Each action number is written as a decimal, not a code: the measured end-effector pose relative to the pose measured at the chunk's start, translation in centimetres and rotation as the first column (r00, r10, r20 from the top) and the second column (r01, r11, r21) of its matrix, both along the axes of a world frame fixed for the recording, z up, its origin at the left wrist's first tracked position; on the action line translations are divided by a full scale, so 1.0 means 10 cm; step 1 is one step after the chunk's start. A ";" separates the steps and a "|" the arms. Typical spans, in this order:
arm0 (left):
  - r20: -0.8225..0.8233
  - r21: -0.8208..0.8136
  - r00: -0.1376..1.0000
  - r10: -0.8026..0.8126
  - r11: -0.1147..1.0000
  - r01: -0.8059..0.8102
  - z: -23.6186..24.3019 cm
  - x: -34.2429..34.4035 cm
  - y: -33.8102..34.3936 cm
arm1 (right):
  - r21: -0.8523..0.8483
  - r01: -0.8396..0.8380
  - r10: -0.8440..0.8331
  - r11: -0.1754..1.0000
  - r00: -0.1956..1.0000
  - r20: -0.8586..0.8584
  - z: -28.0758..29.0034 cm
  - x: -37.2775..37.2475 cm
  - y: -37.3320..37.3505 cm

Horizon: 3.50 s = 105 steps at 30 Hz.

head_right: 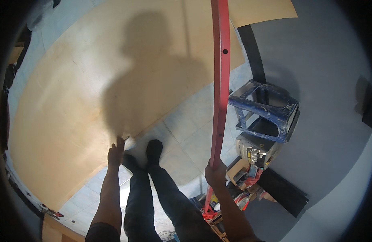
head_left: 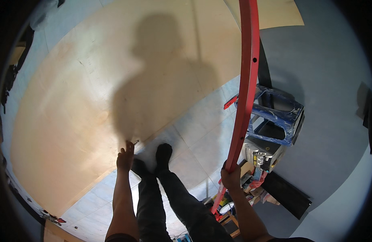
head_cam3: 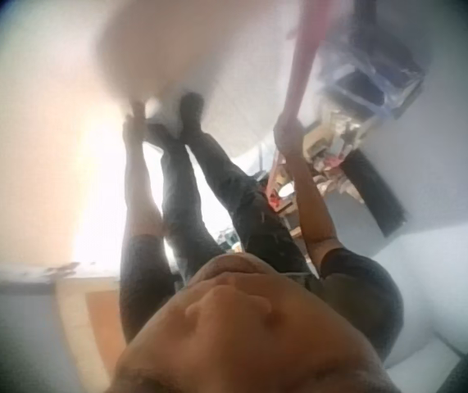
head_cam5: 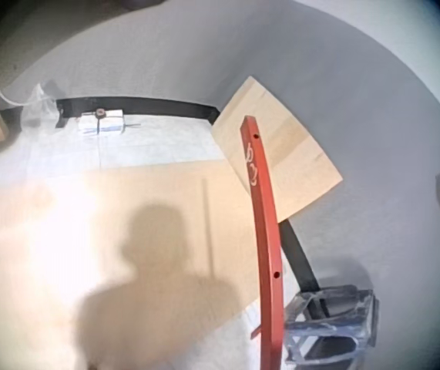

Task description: The person uses a red straightedge and a utility knife to score and cut a large sheet of plywood on the floor. They repeatedly align the straightedge, score the wood, and separate the cut sections.

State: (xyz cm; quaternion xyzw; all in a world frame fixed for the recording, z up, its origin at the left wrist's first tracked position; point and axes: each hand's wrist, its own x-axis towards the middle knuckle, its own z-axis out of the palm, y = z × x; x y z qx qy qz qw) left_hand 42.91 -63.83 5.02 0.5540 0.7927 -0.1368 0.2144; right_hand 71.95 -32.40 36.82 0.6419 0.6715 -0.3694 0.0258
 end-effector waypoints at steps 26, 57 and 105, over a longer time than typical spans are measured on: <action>0.102 0.056 0.675 0.730 0.674 -0.737 2.32 -0.93 0.56 | 0.054 -0.468 0.449 0.882 0.870 0.206 -0.86 -1.39 1.37; 0.304 -0.104 0.886 0.349 0.937 -0.333 -0.01 -2.79 3.06 | 0.047 -0.484 0.482 0.874 0.875 0.042 -3.43 -2.60 2.43; 0.180 0.693 0.853 0.489 0.552 -0.463 -0.70 -3.60 6.01 | 0.287 -0.225 0.215 0.931 0.974 0.068 -3.24 0.36 1.63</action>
